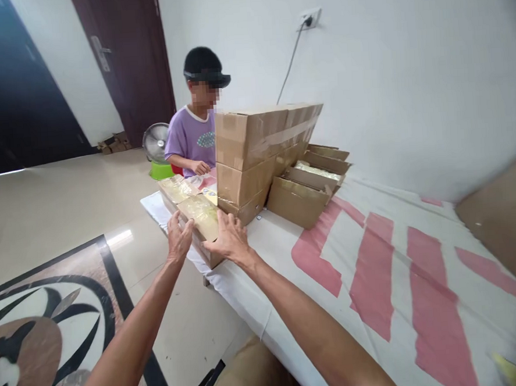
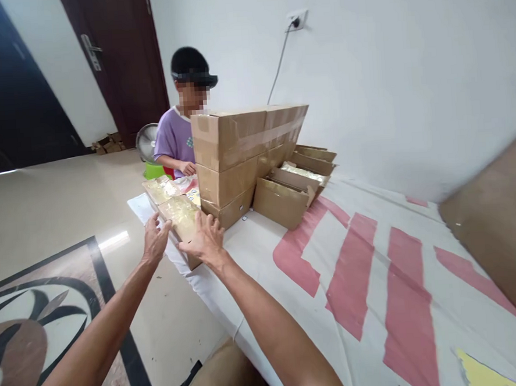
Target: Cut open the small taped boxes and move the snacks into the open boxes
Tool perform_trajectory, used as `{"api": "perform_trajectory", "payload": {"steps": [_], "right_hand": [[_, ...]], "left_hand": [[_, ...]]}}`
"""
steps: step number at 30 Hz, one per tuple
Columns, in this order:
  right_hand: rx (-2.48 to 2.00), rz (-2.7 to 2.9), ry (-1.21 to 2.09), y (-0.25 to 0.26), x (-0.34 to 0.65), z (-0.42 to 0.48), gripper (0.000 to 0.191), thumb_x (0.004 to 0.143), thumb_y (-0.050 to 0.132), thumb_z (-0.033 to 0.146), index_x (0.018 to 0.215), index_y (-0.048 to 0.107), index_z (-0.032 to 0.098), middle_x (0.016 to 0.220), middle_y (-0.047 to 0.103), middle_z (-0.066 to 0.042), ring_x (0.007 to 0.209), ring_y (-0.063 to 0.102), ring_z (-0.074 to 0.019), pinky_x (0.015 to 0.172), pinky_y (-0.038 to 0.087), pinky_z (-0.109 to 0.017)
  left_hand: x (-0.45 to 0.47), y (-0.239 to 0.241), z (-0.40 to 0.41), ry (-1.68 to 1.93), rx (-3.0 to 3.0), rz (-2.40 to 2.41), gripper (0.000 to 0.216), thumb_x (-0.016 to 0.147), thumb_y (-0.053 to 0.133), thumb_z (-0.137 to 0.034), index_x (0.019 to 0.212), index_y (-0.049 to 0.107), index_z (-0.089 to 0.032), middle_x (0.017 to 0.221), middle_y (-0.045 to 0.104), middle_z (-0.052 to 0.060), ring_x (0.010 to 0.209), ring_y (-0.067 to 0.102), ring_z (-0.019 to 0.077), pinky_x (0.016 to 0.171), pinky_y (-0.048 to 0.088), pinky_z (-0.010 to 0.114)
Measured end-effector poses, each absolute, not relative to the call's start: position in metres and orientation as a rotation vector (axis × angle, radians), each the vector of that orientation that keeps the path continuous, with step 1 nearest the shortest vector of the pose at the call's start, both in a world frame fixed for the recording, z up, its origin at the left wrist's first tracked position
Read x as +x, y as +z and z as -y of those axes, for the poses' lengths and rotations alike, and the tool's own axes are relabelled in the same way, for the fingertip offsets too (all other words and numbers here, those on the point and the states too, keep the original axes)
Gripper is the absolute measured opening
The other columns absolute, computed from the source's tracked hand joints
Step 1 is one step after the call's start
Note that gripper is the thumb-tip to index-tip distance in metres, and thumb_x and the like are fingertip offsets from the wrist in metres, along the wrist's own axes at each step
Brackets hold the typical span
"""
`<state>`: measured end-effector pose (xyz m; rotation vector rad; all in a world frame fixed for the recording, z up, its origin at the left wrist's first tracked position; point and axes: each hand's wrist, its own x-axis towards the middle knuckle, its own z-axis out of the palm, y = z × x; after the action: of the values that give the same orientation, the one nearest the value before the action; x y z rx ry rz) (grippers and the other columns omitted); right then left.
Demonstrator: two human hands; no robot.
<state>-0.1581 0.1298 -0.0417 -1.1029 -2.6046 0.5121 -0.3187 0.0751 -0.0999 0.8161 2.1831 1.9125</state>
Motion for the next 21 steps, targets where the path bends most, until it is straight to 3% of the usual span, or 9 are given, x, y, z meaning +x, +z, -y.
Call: {"api": "perform_trajectory", "payload": {"steps": [5,8,11,15,21], "right_hand": [[-1.043,2.683,0.509,-0.033,-0.125,-0.136,0.108,0.066,0.081,0.054,0.158,0.039,0.019,0.141,0.055,-0.019,0.126,0.056,-0.0400,0.107,0.044,-0.051],[-1.002,2.706,0.552,-0.025,-0.058,-0.134,0.105,0.067,0.080,0.053,0.158,0.041,0.021,0.141,0.058,-0.016,0.127,0.056,-0.0387,0.108,0.045,-0.052],[-0.981,2.699,0.641,-0.023,0.038,-0.121,0.103,0.068,0.080,0.050,0.161,0.041,0.024,0.154,0.052,-0.016,0.137,0.052,-0.0403,0.111,0.045,-0.055],[-1.173,2.654,0.610,-0.038,0.173,-0.086,0.100,0.071,0.079,0.049,0.162,0.041,0.034,0.167,0.040,-0.011,0.149,0.043,-0.0418,0.116,0.044,-0.059],[-1.380,2.509,0.494,-0.072,0.301,-0.022,0.103,0.070,0.081,0.050,0.163,0.037,0.044,0.167,0.040,-0.007,0.152,0.041,-0.0398,0.118,0.044,-0.060]], "left_hand": [[-0.306,-0.099,-0.063,1.928,0.820,-2.040,0.066,0.083,0.061,-0.045,0.140,0.051,-0.014,0.144,0.056,0.019,0.136,0.054,0.0346,0.117,0.045,0.052],[-0.271,-0.100,-0.047,1.915,0.851,-1.949,0.071,0.081,0.066,-0.049,0.143,0.051,-0.017,0.136,0.062,0.015,0.128,0.060,0.0319,0.113,0.047,0.050],[-0.210,-0.106,-0.027,1.837,1.007,-1.895,0.056,0.084,0.065,-0.046,0.134,0.060,-0.021,0.122,0.069,0.010,0.119,0.064,0.0290,0.110,0.050,0.048],[-0.113,-0.114,-0.002,1.695,1.307,-1.650,0.034,0.090,0.062,-0.040,0.120,0.067,-0.026,0.122,0.069,0.009,0.117,0.064,0.0270,0.104,0.052,0.044],[-0.022,-0.113,0.031,1.481,1.476,-1.420,0.033,0.096,0.060,-0.038,0.127,0.064,-0.029,0.120,0.067,0.009,0.114,0.064,0.0265,0.104,0.052,0.043]]}}
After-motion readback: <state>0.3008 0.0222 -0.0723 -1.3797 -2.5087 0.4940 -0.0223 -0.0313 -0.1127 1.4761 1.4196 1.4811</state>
